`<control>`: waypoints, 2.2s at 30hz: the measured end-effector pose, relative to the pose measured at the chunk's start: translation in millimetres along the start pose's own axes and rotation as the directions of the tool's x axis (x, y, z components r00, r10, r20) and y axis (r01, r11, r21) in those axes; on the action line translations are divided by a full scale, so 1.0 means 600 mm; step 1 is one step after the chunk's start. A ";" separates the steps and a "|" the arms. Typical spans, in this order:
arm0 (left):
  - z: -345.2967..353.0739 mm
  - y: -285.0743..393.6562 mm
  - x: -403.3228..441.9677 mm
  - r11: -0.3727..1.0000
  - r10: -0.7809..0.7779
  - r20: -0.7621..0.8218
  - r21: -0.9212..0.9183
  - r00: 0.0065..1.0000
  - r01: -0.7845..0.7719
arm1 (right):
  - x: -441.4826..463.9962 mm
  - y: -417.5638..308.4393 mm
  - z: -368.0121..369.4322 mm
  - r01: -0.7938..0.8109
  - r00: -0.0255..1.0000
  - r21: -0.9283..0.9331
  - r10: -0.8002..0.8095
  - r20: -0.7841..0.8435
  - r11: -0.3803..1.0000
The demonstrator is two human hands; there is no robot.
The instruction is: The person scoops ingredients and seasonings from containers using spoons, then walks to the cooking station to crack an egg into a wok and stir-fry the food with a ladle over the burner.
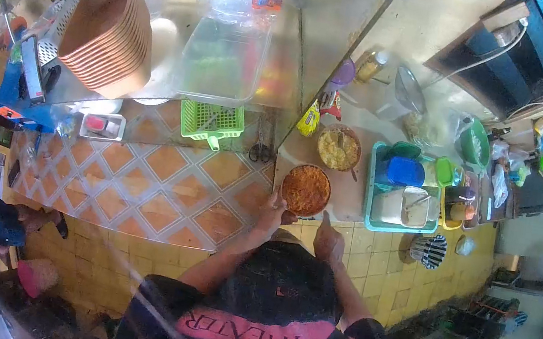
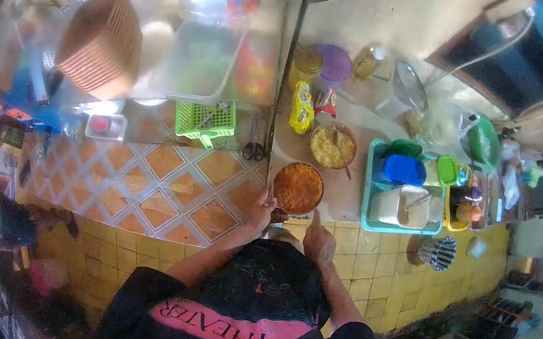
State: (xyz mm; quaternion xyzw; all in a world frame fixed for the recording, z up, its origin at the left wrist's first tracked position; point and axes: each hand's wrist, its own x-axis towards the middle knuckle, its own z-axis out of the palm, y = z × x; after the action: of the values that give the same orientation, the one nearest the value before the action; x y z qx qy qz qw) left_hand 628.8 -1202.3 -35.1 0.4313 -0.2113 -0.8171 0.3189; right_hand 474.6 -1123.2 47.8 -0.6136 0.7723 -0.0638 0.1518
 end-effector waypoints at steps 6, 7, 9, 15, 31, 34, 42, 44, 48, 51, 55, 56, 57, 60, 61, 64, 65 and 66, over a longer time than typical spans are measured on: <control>-0.003 -0.004 0.003 1.000 0.018 0.040 0.022 0.999 -0.019 | 0.010 0.025 0.042 -0.018 1.000 -0.074 0.017 -0.017 0.997; -0.001 -0.005 0.002 1.000 0.017 0.009 0.011 1.000 -0.017 | 0.001 0.018 0.048 0.010 0.999 -0.133 -0.005 0.041 0.991; 0.001 -0.007 0.003 1.000 0.016 -0.019 -0.004 1.000 -0.016 | -0.006 0.016 0.051 0.053 0.994 -0.137 -0.039 0.105 0.989; 0.002 0.003 -0.004 0.999 -0.008 -0.024 0.038 1.000 0.009 | 0.032 0.021 0.006 0.084 0.988 -0.090 -0.095 -0.124 0.992; 0.007 0.003 -0.002 0.998 0.055 -0.027 0.002 0.998 -0.055 | 0.039 0.010 0.042 0.112 0.993 -0.162 -0.106 0.044 0.980; 0.004 0.000 0.001 0.999 0.050 -0.033 -0.008 0.998 -0.050 | 0.005 -0.003 0.060 0.189 0.971 -0.108 -0.170 0.168 0.976; 0.006 0.005 0.002 0.998 0.057 -0.039 0.012 0.998 -0.057 | 0.048 0.016 0.023 0.258 0.950 -0.118 -0.274 -0.150 0.959; 0.003 0.001 0.008 0.996 0.084 -0.042 0.036 0.996 -0.082 | 0.060 0.022 0.044 0.216 0.968 -0.143 -0.231 -0.098 0.966; -0.006 -0.011 0.019 0.979 0.183 -0.057 0.099 0.981 -0.177 | 0.020 0.005 0.067 0.306 0.950 -0.199 -0.311 0.006 0.931; -0.016 -0.023 0.037 0.973 0.194 -0.024 0.133 0.981 -0.189 | 0.020 0.016 0.066 0.274 0.962 -0.187 -0.271 0.041 0.943; -0.002 -0.006 0.016 0.984 0.167 -0.028 0.070 0.986 -0.165 | 0.058 0.021 0.019 0.206 0.966 -0.166 -0.227 -0.122 0.964; 0.005 0.001 0.012 0.991 0.127 -0.047 0.042 0.991 -0.125 | 0.065 0.018 0.010 0.187 0.961 -0.140 -0.211 -0.178 0.972; 0.006 0.003 0.012 0.991 0.130 -0.046 0.043 0.990 -0.129 | 0.064 0.023 0.021 0.188 0.960 -0.140 -0.212 -0.181 0.972; 0.000 0.003 0.009 0.975 0.219 0.007 0.027 0.976 -0.219 | 0.033 0.019 0.064 0.232 0.973 -0.220 -0.230 0.035 0.947; 0.000 0.007 0.007 0.987 0.155 0.005 0.047 0.988 -0.155 | 0.016 0.001 0.066 0.161 0.979 -0.169 -0.136 0.152 0.972; -0.029 -0.043 0.051 0.985 0.140 -0.030 0.110 0.990 -0.136 | 0.016 0.003 0.065 0.176 0.980 -0.166 -0.156 0.126 0.970; -0.030 -0.045 0.049 0.973 0.182 -0.063 0.159 0.981 -0.170 | 0.024 0.005 0.047 0.197 0.980 -0.157 -0.195 0.029 0.968; -0.029 -0.048 0.045 0.973 0.177 -0.063 0.160 0.982 -0.165 | 0.033 0.011 0.034 0.215 0.971 -0.150 -0.228 -0.070 0.965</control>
State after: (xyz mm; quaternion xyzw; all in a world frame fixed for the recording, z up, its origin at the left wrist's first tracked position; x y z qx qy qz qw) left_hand 622.0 -1202.2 -77.7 0.4660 -0.2976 -0.7505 0.3619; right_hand 471.0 -1138.8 23.8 -0.7019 0.7072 -0.0522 0.0664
